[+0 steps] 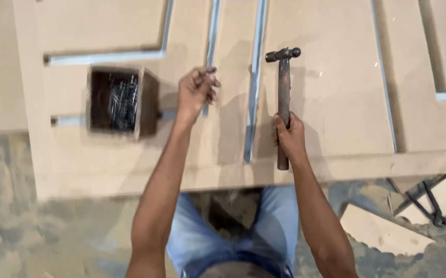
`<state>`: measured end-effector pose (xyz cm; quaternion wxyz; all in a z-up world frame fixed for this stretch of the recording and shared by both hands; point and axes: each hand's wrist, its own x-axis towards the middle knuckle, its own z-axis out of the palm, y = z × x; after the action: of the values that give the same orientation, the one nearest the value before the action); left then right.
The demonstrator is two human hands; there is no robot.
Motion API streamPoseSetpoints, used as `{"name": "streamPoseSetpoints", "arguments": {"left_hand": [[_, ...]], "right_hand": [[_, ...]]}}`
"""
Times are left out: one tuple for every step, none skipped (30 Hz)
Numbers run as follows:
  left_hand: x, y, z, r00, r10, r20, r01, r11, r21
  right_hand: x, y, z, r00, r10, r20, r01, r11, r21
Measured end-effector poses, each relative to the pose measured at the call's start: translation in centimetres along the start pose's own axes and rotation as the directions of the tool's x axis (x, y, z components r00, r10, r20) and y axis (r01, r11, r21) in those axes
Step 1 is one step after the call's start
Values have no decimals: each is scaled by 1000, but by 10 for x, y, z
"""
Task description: The person hammers several nails into vertical blue plastic strips attached to a large wooden panel using a hammer, retrieving nails one by one from a wooden box by hand.
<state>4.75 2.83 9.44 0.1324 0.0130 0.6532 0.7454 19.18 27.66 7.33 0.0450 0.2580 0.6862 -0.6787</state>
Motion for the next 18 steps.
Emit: {"name": "streamPoseSetpoints", "arguments": {"left_hand": [[22, -7, 6, 1000, -15, 11, 15, 1000, 1], [39, -16, 14, 999, -40, 23, 40, 999, -3], [58, -25, 21, 997, -64, 34, 64, 998, -6], [77, -35, 30, 999, -42, 26, 41, 999, 35], [99, -45, 38, 1000, -19, 19, 18, 997, 76], [119, -54, 44, 1000, 5, 7, -6, 993, 117], [138, -63, 52, 999, 41, -22, -37, 985, 168], [162, -68, 59, 995, 89, -53, -75, 972, 224], [184, -72, 65, 987, 138, -81, -110, 954, 280], [205, -75, 69, 979, 188, -82, -152, 933, 325], [224, -77, 72, 968, 238, -80, -193, 909, 370], [236, -80, 74, 956, 282, -75, -228, 882, 411], [247, -82, 76, 948, 309, -83, -255, 887, 385], [256, -84, 79, 937, 337, -94, -285, 890, 356], [262, -86, 82, 925, 365, -105, -314, 891, 326], [264, -88, 84, 916, 385, -112, -324, 875, 360], [264, -88, 87, 907, 405, -118, -332, 857, 393], [267, -86, 86, 892, 435, -121, -346, 831, 435]], "right_hand": [[22, -9, 1, 998, 54, -33, -55, 999, -3], [39, -16, -1, 999, 28, -40, -29, 999, -22], [58, -22, -2, 999, 1, -46, -3, 999, -41], [73, -28, -6, 999, -18, -46, 15, 997, -69], [86, -32, -9, 999, 27, -47, -28, 999, -24], [100, -36, -11, 997, 72, -40, -71, 997, 18], [109, -40, -13, 993, 116, -32, -114, 992, 60], [118, -43, -15, 992, 125, -30, -123, 990, 74], [124, -46, -16, 991, 134, -27, -131, 987, 88], [130, -48, -15, 990, 142, -24, -138, 985, 103], [135, -49, -14, 987, 161, -24, -157, 980, 124], [135, -49, -14, 982, 186, -26, -180, 973, 141], [135, -48, -14, 977, 210, -27, -203, 966, 159], [135, -47, -15, 971, 237, -31, -228, 959, 167], [135, -47, -17, 964, 263, -35, -253, 952, 175], [136, -47, -20, 958, 285, -39, -274, 945, 180], [136, -48, -23, 957, 287, -35, -276, 942, 193], [139, -48, -22, 959, 282, -24, -271, 939, 212]]}}
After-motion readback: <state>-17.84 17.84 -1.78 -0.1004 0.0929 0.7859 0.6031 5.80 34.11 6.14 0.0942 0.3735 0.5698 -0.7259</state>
